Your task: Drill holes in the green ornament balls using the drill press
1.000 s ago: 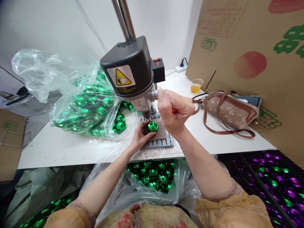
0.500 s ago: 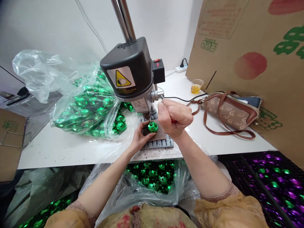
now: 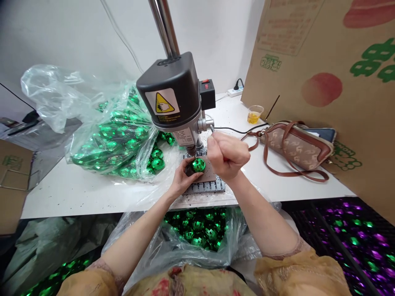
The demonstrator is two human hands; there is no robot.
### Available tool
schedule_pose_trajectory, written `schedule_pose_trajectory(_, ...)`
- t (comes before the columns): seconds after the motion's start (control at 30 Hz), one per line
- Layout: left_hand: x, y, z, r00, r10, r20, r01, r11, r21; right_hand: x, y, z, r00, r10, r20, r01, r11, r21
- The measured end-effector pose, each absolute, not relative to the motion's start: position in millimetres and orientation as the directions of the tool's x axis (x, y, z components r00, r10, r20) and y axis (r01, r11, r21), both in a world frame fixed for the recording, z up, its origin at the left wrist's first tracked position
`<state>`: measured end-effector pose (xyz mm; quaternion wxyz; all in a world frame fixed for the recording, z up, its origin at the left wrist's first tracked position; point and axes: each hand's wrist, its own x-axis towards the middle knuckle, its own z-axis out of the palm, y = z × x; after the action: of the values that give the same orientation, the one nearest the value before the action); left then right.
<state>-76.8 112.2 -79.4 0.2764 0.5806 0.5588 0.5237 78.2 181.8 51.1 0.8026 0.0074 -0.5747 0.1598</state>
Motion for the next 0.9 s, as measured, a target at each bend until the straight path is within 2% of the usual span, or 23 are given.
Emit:
schedule_pose_trajectory(0.13, -74, 114, -76, -0.185, 0.939, 0.290, 0.369, -0.207, 0.906, 76, 182, 95, 0.265, 0.514, 0.816, -0.280, 0.851, -0.445)
schedule_pose_trajectory(0.27, -69, 95, -66, -0.207, 0.881, 0.426, 0.505, -0.277, 0.818, 75, 192, 125, 0.154, 0.622, 0.767, -0.368, 0.757, -0.540)
schedule_pose_trajectory(0.33, -68, 71, -63, -0.111, 0.845, 0.524, 0.614, -0.356, 0.704, 75, 194, 128, 0.141, 0.639, 0.756, -0.375, 0.742, -0.556)
schedule_pose_trajectory(0.43, -71, 18, -73, 0.209, 0.801, 0.562, 0.719, -0.515, 0.467, 75, 193, 127, 0.157, 0.637, 0.754, -0.376, 0.745, -0.551)
schedule_pose_trajectory(0.53, -80, -35, -95, 0.483, 0.775, 0.408, 0.784, -0.590, 0.193, 74, 191, 127, 0.179, 0.628, 0.757, -0.391, 0.752, -0.531)
schedule_pose_trajectory(0.57, -83, -49, -103, 0.533, 0.778, 0.333, 0.791, -0.598, 0.130, 73, 191, 127, 0.185, 0.625, 0.758, -0.396, 0.754, -0.524)
schedule_pose_trajectory(0.63, -90, -67, -112, 0.580, 0.780, 0.235, 0.789, -0.609, 0.076, 73, 191, 127, 0.200, 0.617, 0.761, -0.398, 0.761, -0.512)
schedule_pose_trajectory(0.7, -98, -71, -113, 0.592, 0.762, 0.265, 0.772, -0.629, 0.085, 72, 192, 127, 0.209, 0.614, 0.761, -0.395, 0.765, -0.509)
schedule_pose_trajectory(0.77, -109, -58, -104, 0.564, 0.703, 0.433, 0.756, -0.650, 0.072, 72, 191, 127, 0.208, 0.616, 0.760, -0.389, 0.765, -0.513)
schedule_pose_trajectory(0.83, -127, -29, -89, 0.448, 0.641, 0.623, 0.795, -0.605, 0.051, 73, 190, 127, 0.202, 0.622, 0.756, -0.388, 0.760, -0.521)
schedule_pose_trajectory(0.87, -139, -11, -81, 0.347, 0.637, 0.688, 0.846, -0.530, 0.063, 73, 190, 127, 0.201, 0.624, 0.755, -0.387, 0.758, -0.524)
schedule_pose_trajectory(0.9, -152, 8, -73, 0.212, 0.679, 0.703, 0.902, -0.412, 0.126, 73, 190, 126, 0.201, 0.626, 0.753, -0.388, 0.757, -0.526)
